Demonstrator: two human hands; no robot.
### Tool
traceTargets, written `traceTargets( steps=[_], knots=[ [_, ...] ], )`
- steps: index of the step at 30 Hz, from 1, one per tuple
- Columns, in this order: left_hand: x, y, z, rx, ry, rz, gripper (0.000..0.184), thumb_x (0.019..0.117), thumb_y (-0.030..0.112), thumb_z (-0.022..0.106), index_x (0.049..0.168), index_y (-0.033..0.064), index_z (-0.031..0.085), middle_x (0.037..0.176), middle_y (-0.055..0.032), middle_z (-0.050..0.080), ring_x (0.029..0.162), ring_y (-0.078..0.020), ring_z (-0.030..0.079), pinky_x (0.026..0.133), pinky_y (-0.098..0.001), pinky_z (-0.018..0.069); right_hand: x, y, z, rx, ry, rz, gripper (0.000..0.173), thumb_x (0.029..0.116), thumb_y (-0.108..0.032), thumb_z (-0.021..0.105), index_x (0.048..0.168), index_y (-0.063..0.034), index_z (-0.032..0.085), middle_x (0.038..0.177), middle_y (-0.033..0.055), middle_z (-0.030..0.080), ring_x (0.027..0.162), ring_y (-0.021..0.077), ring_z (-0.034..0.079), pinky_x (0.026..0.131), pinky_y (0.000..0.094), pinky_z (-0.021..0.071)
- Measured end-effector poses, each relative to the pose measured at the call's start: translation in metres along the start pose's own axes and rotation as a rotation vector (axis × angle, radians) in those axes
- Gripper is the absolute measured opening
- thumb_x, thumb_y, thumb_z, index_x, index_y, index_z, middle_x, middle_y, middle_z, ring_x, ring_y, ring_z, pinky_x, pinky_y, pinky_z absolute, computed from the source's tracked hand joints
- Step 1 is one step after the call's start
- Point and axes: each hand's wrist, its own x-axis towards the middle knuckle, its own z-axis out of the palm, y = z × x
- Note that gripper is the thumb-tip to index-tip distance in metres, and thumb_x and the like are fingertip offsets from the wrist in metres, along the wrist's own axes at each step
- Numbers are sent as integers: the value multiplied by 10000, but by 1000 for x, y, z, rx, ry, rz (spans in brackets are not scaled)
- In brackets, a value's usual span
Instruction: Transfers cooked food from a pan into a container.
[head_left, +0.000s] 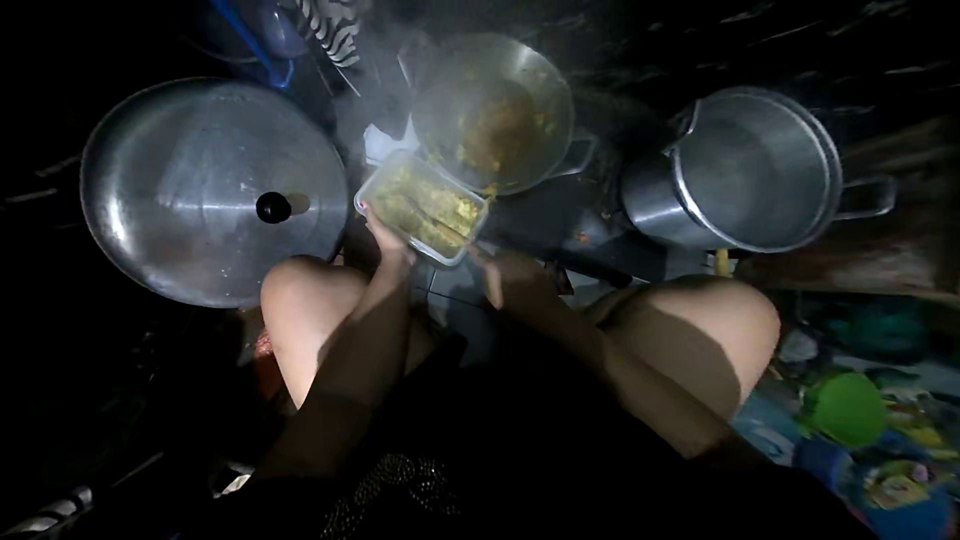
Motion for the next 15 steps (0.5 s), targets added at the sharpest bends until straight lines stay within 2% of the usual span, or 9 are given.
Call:
traceTargets(
  steps=[3, 5, 6, 8, 10, 11, 14, 15],
  knots=[
    [2, -1, 1, 14, 37, -2, 666, 1085, 581, 131, 1562, 155, 317, 1485, -150, 494, 1291, -277, 541, 1008, -511, 490, -22, 4, -8, -96, -161, 112, 554, 1076, -214, 499, 1613, -229, 359, 1287, 269, 615, 1137, 441, 639, 938, 564, 517],
    [2, -1, 2, 42, 30, -2, 638, 1098, 551, 160, 1621, 186, 165, 1571, -143, 403, 1370, -275, 487, 1066, -503, 465, -33, 12, -12, -73, -165, 207, 559, 1085, -193, 455, 1620, -306, 337, 1339, 259, 593, 1163, 434, 629, 952, 564, 512],
    [3, -1, 3, 55, 38, 4, 635, 1104, 533, 188, 1629, 181, 125, 1588, -145, 378, 1383, -274, 473, 1080, -495, 455, -38, 17, -13, -51, -146, 231, 565, 1092, -185, 434, 1623, -337, 319, 1336, 263, 595, 1143, 442, 636, 939, 573, 512],
    [9, -6, 2, 63, 29, 22, 632, 1104, 530, 234, 1613, 160, 174, 1557, -155, 406, 1350, -282, 490, 1063, -505, 459, -47, 30, -15, 13, -108, 248, 522, 1108, -260, 417, 1610, -377, 337, 1309, 251, 619, 1126, 443, 650, 939, 591, 517],
    [24, -19, -5, 48, -32, 35, 623, 1080, 581, 248, 1553, 186, 338, 1437, -125, 554, 1255, -271, 589, 983, -537, 523, -59, 44, -10, 116, 59, 255, 481, 1090, -294, 462, 1568, -338, 443, 1235, 235, 667, 1079, 429, 671, 912, 603, 523],
    [25, -22, -7, 44, -51, 22, 599, 1077, 572, 258, 1512, 183, 393, 1371, -116, 599, 1202, -261, 620, 943, -533, 542, -65, 51, -7, 157, 154, 257, 469, 1083, -266, 485, 1551, -305, 481, 1199, 234, 689, 1054, 429, 680, 901, 611, 528],
    [5, -11, -2, 89, 95, -93, 483, 1072, 407, 440, 1426, 80, 470, 1266, -175, 619, 1085, -293, 636, 868, -522, 547, -68, 72, -10, 157, 265, 318, 482, 1090, -208, 466, 1568, -263, 459, 1183, 252, 699, 1060, 459, 679, 918, 639, 515],
    [3, -9, -2, 122, 131, -133, 478, 1063, 369, 469, 1428, 59, 453, 1274, -188, 600, 1088, -305, 620, 867, -527, 540, -68, 76, -15, 149, 280, 330, 481, 1090, -192, 475, 1569, -237, 460, 1172, 265, 699, 1054, 473, 678, 919, 645, 511]
  ],
)
